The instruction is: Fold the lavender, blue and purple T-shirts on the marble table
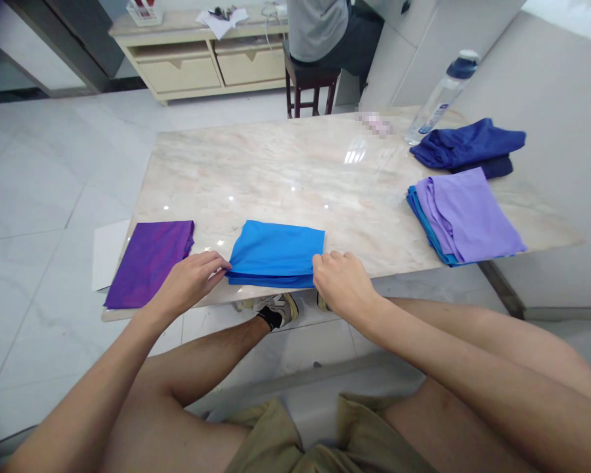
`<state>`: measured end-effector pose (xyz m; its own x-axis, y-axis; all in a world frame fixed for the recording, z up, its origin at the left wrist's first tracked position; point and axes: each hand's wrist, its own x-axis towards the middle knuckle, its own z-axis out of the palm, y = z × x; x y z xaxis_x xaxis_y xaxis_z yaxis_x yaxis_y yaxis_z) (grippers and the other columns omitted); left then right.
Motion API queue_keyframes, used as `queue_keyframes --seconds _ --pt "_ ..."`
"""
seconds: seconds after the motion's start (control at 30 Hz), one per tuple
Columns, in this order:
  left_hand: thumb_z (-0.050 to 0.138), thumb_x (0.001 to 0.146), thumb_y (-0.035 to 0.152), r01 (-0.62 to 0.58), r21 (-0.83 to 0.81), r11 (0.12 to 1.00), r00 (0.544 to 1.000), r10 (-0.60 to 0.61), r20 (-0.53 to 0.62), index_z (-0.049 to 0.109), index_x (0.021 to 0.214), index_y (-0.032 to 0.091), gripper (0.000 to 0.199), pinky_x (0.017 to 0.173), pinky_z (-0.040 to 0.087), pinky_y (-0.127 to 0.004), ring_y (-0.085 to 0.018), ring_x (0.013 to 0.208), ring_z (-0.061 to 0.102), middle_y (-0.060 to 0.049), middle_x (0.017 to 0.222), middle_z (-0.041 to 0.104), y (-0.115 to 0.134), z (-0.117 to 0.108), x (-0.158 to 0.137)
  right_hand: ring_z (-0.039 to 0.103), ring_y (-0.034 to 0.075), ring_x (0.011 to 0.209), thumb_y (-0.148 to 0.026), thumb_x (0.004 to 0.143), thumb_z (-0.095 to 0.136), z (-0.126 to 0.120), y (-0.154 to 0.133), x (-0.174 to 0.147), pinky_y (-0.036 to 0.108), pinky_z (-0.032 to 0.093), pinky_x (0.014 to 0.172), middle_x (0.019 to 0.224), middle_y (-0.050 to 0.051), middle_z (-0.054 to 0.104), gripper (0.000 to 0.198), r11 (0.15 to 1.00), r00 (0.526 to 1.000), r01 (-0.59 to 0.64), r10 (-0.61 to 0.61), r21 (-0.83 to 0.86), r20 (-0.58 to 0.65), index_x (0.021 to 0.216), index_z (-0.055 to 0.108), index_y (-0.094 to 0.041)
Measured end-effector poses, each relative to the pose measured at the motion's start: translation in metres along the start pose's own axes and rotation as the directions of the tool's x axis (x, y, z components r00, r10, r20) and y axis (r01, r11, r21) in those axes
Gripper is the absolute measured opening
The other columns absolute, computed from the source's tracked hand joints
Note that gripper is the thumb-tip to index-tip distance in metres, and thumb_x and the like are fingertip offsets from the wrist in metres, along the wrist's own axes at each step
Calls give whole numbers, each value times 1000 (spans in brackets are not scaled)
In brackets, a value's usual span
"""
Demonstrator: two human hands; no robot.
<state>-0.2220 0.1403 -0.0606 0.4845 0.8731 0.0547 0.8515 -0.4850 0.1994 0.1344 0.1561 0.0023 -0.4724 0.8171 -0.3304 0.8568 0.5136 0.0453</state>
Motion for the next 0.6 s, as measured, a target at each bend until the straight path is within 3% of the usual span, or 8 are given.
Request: queue_keyframes --seconds 0.17,0.23,0.3,0.43,0.53,0.6 --pt "58 107 23 41 -69 997 998 -37 59 82 109 25 24 84 55 -31 -24 102 76 -7 110 81 5 -2 1 81 35 101 -18 108 57 11 -6 -7 38 51 82 106 24 83 28 993 974 115 -114 5 194 99 83 -11" --pt "58 107 29 78 -141 987 991 -62 117 84 108 26 27 81 53 -29 -22 98 76 -6 111 83 6 -2 1 82 34 99 -24 109 62 19 -2 -9 36 52 81 105 22 83 27 981 946 186 -193 49 261 100 84 -13" --pt "60 107 40 168 -208 963 974 -131 182 86 103 27 30 77 51 -28 -21 91 76 -4 110 84 6 -3 1 82 33 95 -36 108 68 24 7 -9 35 52 77 102 20 83 28 977 929 181 -209 117 305 100 85 -15" --pt "60 105 56 470 -212 857 881 -439 178 86 97 26 41 74 48 -30 -23 88 77 -6 105 86 3 -4 10 80 34 89 -43 108 71 27 39 7 36 52 74 96 19 82 31 968 977 -89 40 233 209 93 83 -19" --pt "60 104 56 612 -191 767 791 -597 137 85 103 25 40 71 44 -30 -26 91 78 -6 99 86 3 -7 23 79 35 93 -43 104 75 32 59 30 38 53 76 101 17 82 25 874 969 -247 236 418 78 94 82 -21" --pt "60 103 55 627 -174 759 779 -615 122 85 105 26 38 69 41 -31 -27 93 78 -6 100 86 6 -11 32 77 34 92 -46 99 82 40 64 46 38 54 76 95 15 82 27 780 953 -286 290 557 83 88 80 -22"
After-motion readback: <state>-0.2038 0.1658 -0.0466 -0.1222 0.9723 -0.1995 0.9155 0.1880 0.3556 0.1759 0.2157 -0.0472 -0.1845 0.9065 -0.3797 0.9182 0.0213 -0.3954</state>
